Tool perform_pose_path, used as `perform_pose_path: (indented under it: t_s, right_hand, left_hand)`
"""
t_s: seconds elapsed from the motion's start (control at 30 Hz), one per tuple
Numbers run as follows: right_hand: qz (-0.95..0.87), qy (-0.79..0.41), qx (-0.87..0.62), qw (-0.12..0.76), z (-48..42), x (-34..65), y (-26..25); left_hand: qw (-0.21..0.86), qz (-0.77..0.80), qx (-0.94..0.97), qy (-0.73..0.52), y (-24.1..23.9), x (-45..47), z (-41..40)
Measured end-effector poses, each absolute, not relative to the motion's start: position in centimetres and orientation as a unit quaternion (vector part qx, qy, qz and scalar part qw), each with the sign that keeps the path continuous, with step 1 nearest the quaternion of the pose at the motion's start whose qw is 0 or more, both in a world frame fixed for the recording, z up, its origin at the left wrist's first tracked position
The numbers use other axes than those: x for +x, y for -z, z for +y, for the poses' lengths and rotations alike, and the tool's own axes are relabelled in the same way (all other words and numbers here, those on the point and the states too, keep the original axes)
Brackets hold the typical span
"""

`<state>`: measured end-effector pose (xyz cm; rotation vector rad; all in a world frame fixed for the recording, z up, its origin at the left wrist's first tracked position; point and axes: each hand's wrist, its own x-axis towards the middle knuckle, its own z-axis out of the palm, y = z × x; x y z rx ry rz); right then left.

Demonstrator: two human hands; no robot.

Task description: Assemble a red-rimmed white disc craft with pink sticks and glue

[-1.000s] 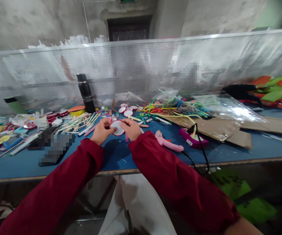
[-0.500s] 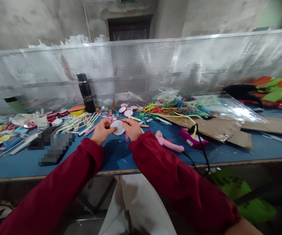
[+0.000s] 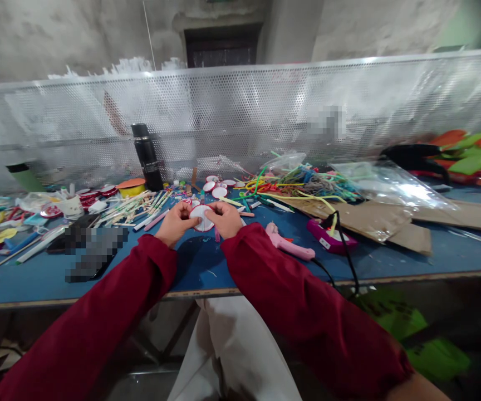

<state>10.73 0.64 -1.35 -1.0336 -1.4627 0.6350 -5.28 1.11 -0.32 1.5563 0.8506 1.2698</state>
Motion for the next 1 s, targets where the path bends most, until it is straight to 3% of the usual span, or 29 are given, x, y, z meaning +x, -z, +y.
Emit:
perform_pose_path:
  t_s: [0.23, 1.0]
  right_hand:
    - [-0.617, -0.257, -0.456, 0.588, 0.44, 10.63, 1.30]
    - [-0.625, -0.233, -0.467, 0.579, 0.41, 10.53, 1.27]
  left_hand:
    - [0.510, 0.332, 0.631, -0.480, 0.79, -5.50, 1.60]
    - [0.466, 0.358, 0.662, -0.466, 0.59, -5.70, 1.80]
